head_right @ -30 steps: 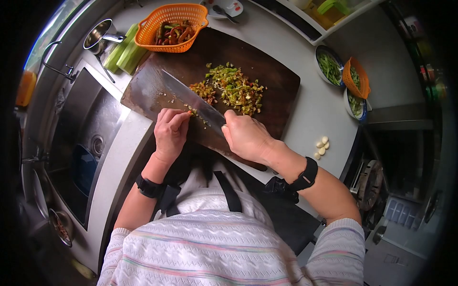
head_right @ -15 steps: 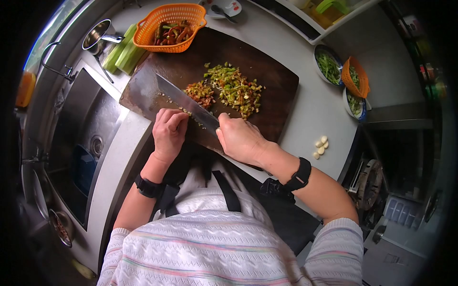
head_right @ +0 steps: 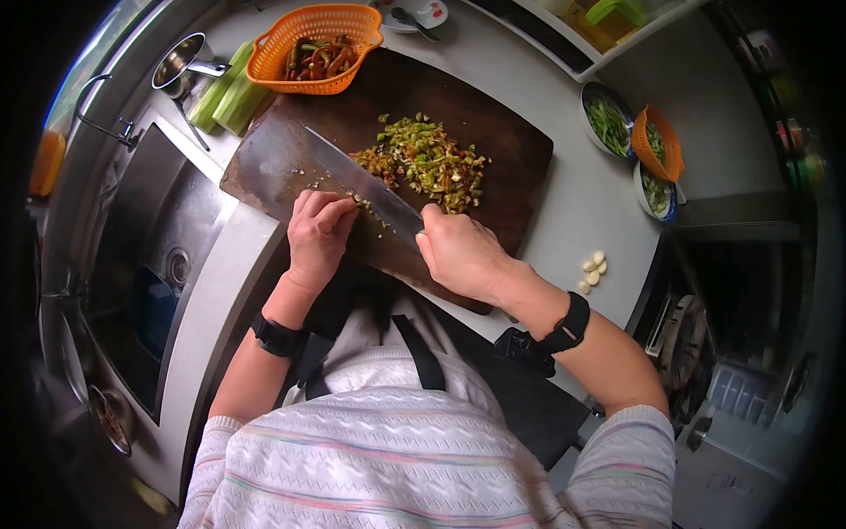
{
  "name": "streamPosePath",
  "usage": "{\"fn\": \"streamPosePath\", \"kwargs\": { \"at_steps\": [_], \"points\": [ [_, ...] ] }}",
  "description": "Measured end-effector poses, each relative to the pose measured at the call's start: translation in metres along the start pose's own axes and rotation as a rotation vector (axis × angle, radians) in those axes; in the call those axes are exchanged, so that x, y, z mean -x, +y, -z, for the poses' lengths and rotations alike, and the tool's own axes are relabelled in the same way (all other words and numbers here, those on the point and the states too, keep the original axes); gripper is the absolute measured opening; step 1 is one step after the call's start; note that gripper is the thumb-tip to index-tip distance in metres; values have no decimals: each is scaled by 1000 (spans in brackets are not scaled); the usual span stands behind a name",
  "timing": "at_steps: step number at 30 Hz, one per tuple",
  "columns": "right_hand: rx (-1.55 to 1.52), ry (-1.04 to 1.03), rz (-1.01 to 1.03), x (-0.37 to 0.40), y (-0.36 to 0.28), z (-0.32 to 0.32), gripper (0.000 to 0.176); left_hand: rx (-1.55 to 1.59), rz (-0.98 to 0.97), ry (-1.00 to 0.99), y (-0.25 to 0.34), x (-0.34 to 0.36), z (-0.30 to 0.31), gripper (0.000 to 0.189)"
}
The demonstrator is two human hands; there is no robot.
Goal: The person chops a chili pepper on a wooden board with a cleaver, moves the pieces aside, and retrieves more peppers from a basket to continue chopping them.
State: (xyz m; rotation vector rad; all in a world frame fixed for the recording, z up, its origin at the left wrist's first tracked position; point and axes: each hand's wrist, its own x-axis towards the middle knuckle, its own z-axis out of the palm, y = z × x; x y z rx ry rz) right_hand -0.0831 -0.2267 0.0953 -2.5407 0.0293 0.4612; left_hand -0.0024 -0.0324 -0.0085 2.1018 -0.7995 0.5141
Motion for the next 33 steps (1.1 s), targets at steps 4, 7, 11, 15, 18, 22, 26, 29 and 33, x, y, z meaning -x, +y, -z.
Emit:
{"fn": "streamPosePath", "kwargs": {
  "at_steps": [4,7,11,15,18,22,26,29,33],
  "points": [
    [27,4,0,-1,3,-3,20,-20,-15,-45,8,0,10,16],
    [16,2,4,1,-5,4,20,-28,-1,-74,8,2,11,17],
    [57,-14,-6,-8,-3,-8,20,-25,5,-37,5,5,5,19],
    [12,-10,5,-5,-4,1,20,-27,6,9,6,3,6,16],
    [10,-34,-26,-3,-5,3,20,-18,20,18,6,3,5,15],
    [19,-32,-2,-8,-1,-6,21,-17,21,15,6,2,6,16],
    [-9,-30,1,-2,-4,2,21,-11,19,7,6,2,6,16],
    [-11,-54,1,-4,-6,4,21,-6,27,10,6,4,6,16],
    [-18,-26,-7,-8,0,-11,21,11,41,-6,9,3,10,16]
  ]
}}
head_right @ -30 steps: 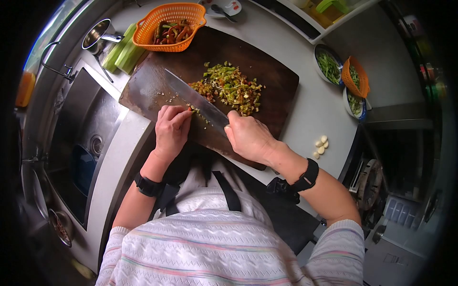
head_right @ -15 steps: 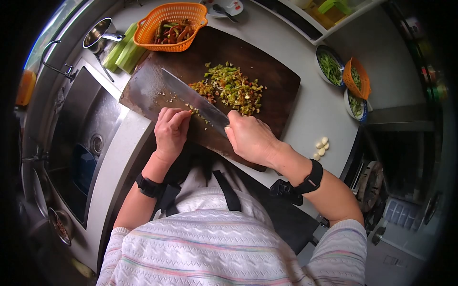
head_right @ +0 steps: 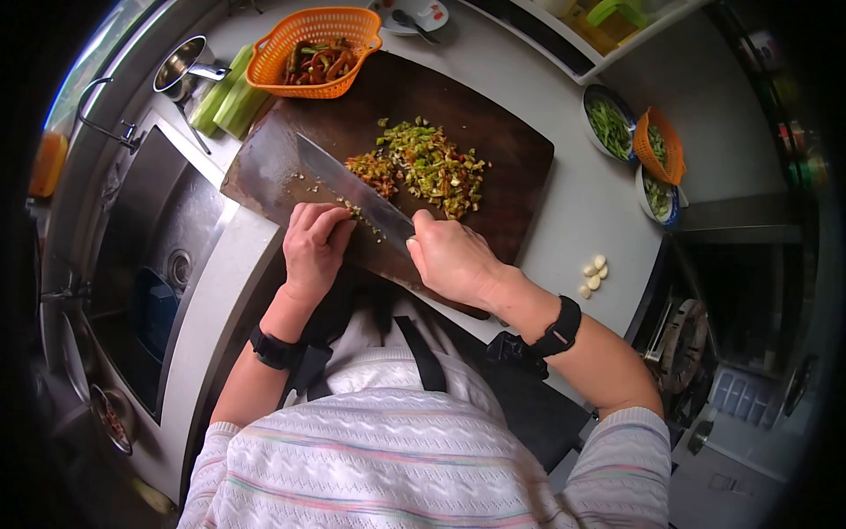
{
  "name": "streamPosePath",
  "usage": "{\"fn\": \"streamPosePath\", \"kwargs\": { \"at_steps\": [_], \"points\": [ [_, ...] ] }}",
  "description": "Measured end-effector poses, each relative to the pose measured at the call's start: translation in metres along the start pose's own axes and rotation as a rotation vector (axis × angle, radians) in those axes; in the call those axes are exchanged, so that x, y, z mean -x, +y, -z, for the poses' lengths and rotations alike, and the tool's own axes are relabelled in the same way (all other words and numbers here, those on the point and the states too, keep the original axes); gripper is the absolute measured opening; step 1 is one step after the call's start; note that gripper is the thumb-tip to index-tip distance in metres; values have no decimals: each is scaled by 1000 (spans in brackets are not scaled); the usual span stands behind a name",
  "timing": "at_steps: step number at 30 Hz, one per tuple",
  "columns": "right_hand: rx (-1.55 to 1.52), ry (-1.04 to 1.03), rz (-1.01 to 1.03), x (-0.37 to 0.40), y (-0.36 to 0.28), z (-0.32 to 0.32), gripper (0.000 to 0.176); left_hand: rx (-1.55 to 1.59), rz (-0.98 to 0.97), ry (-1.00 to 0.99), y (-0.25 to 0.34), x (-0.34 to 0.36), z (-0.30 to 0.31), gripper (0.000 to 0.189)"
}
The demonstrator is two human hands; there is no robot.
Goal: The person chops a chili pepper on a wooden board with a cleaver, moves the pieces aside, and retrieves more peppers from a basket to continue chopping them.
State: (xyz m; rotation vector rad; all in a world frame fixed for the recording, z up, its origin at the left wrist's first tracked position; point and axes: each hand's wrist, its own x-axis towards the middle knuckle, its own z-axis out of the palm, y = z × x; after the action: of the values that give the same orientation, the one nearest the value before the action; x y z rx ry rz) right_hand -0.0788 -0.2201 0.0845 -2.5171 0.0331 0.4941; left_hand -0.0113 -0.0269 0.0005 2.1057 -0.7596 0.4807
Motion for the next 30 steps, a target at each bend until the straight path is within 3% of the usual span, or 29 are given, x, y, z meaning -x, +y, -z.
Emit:
{"fn": "streamPosePath", "kwargs": {
  "at_steps": [30],
  "points": [
    [16,-24,18,4,-8,9,21,-104,46,-23,-4,4,3,12]
  ]
}}
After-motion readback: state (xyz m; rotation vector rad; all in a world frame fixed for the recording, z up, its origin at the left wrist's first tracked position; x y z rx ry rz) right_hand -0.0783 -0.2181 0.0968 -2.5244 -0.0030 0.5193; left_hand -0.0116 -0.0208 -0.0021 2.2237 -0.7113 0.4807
